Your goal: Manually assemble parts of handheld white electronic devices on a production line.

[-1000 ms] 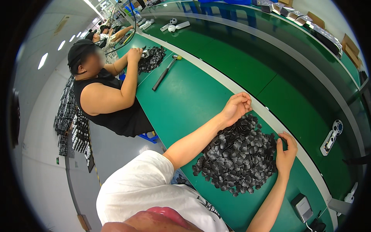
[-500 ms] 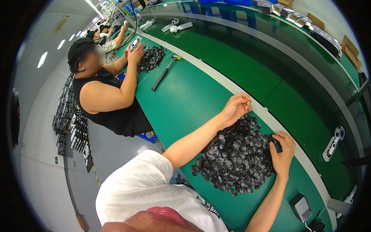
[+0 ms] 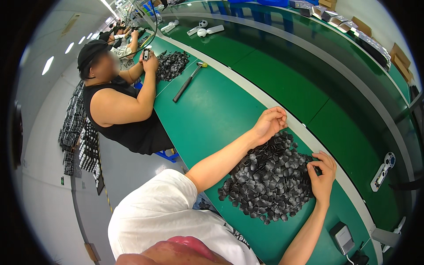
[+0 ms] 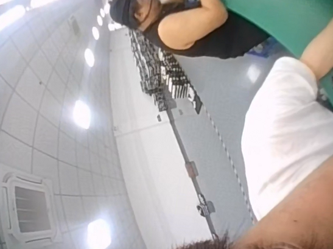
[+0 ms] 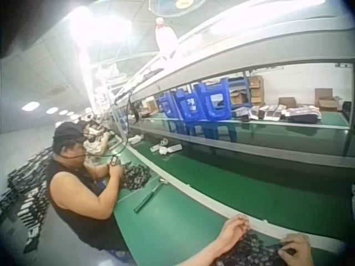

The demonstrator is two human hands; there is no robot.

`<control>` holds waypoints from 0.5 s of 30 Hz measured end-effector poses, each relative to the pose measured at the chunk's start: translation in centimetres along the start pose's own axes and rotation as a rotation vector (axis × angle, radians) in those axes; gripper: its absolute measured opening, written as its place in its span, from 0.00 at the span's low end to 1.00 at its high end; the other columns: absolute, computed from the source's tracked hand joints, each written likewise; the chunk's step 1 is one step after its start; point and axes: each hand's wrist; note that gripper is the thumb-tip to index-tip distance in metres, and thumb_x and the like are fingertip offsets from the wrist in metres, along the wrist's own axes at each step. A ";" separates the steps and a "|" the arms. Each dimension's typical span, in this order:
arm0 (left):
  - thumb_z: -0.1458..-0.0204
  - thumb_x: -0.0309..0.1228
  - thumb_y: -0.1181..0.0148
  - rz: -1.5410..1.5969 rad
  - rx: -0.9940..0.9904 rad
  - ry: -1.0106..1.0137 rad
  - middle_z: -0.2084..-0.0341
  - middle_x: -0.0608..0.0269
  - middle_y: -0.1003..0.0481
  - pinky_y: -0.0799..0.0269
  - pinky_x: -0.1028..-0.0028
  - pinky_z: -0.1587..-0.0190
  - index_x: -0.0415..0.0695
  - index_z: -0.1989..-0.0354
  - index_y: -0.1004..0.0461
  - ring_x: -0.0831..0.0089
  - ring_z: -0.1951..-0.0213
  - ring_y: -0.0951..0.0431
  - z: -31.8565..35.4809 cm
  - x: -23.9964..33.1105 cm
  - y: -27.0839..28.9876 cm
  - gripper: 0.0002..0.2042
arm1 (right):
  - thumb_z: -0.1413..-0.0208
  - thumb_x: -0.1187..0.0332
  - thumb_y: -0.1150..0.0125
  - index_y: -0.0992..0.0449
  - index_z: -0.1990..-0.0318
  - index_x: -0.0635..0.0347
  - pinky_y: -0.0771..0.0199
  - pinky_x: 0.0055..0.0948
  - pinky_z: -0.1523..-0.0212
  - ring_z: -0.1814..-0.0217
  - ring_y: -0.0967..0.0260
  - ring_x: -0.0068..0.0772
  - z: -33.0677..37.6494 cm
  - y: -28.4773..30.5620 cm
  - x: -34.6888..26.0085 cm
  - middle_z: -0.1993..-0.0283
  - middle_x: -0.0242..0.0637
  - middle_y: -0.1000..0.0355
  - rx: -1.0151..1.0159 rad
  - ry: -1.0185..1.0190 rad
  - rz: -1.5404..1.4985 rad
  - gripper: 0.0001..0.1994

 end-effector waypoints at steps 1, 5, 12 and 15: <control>0.43 0.23 0.51 0.000 0.003 0.002 0.75 0.65 0.29 0.31 0.71 0.57 0.41 0.67 0.29 0.77 0.73 0.31 0.0 0.0 0.0 0.03 | 0.53 0.72 0.33 0.22 0.71 0.62 0.50 0.43 0.31 0.37 0.34 0.41 0.0 -0.1 0.2 0.52 0.34 0.23 -0.005 -0.002 -0.004 0.04; 0.43 0.23 0.51 -0.007 0.004 0.003 0.75 0.65 0.29 0.31 0.71 0.57 0.40 0.68 0.29 0.77 0.73 0.31 0.2 0.0 0.1 0.04 | 0.52 0.72 0.34 0.21 0.71 0.62 0.52 0.44 0.30 0.37 0.34 0.40 0.0 0.0 0.2 0.55 0.34 0.22 -0.019 -0.021 -0.009 0.04; 0.43 0.23 0.50 -0.011 0.005 0.001 0.75 0.66 0.29 0.31 0.71 0.57 0.40 0.68 0.29 0.77 0.73 0.31 0.1 -0.1 0.0 0.04 | 0.54 0.72 0.32 0.20 0.71 0.62 0.51 0.44 0.30 0.37 0.34 0.40 0.1 0.1 0.1 0.56 0.33 0.22 -0.024 -0.015 -0.005 0.04; 0.44 0.23 0.50 -0.010 0.002 -0.001 0.75 0.66 0.29 0.31 0.71 0.57 0.40 0.68 0.29 0.77 0.73 0.31 0.1 0.0 0.0 0.03 | 0.55 0.72 0.32 0.20 0.71 0.61 0.51 0.44 0.30 0.37 0.35 0.40 0.1 0.3 -0.1 0.56 0.33 0.22 -0.038 -0.004 0.016 0.05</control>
Point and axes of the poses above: each hand's wrist, its own z-axis away from the middle knuckle, its own y-axis out of the back of the hand, x = y × z
